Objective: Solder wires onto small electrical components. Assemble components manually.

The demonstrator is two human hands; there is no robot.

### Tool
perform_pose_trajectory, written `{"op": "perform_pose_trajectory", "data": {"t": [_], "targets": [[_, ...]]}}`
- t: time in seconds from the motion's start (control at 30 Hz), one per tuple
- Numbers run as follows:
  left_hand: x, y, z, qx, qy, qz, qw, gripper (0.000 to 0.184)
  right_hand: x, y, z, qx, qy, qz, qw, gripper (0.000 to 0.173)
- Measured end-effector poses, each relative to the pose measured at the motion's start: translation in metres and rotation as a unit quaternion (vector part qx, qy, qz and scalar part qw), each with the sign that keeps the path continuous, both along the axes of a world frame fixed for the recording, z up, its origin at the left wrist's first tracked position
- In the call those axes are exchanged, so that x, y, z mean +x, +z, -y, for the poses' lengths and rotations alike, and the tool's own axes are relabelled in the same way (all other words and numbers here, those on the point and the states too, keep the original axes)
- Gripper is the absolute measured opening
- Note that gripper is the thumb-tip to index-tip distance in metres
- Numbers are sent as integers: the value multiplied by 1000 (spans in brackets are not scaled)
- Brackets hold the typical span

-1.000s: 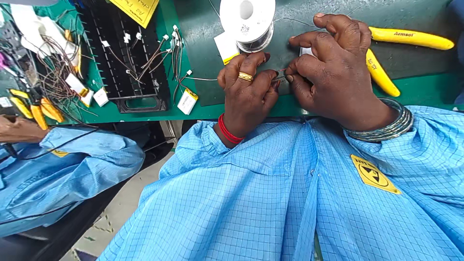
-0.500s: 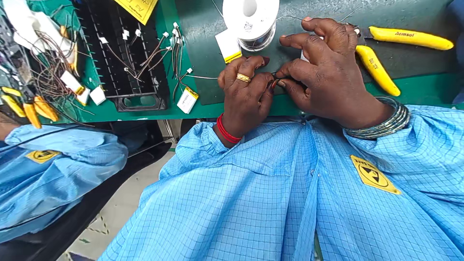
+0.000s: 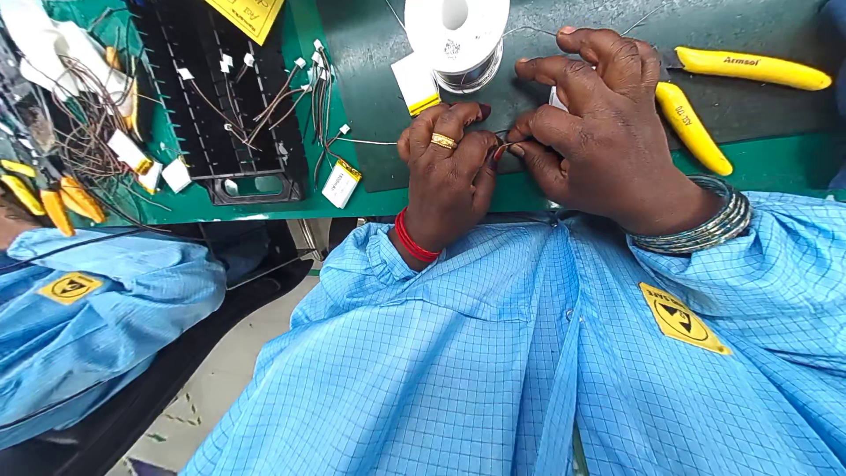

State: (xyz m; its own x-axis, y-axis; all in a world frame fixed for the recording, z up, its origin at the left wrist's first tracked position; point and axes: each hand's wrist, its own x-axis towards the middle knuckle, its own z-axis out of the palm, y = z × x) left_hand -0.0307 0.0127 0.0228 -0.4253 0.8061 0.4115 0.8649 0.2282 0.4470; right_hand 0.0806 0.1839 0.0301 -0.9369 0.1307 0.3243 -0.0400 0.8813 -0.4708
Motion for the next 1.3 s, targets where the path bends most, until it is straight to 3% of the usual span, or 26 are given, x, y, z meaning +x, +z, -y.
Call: {"op": "perform_pose_trajectory", "data": {"t": [0.47, 0.6, 0.8, 1.03, 1.3], "targets": [[2, 2, 4, 30, 4, 8, 1000, 18, 6, 3, -2, -28, -11, -7, 1000, 25], [0, 6, 24, 68, 27, 4, 997, 27, 9, 3, -6, -32, -6, -24, 999, 26], [-9, 6, 62, 27, 101, 27, 994, 29, 9, 18, 3, -31, -21, -45, 998, 21], [-9, 4, 66, 7, 100, 54, 994, 19, -15, 35, 29, -37, 75, 6, 997, 22], [-13, 5, 66, 12, 84, 94, 992, 11, -41, 33, 41, -16, 122, 78, 989, 27]]}}
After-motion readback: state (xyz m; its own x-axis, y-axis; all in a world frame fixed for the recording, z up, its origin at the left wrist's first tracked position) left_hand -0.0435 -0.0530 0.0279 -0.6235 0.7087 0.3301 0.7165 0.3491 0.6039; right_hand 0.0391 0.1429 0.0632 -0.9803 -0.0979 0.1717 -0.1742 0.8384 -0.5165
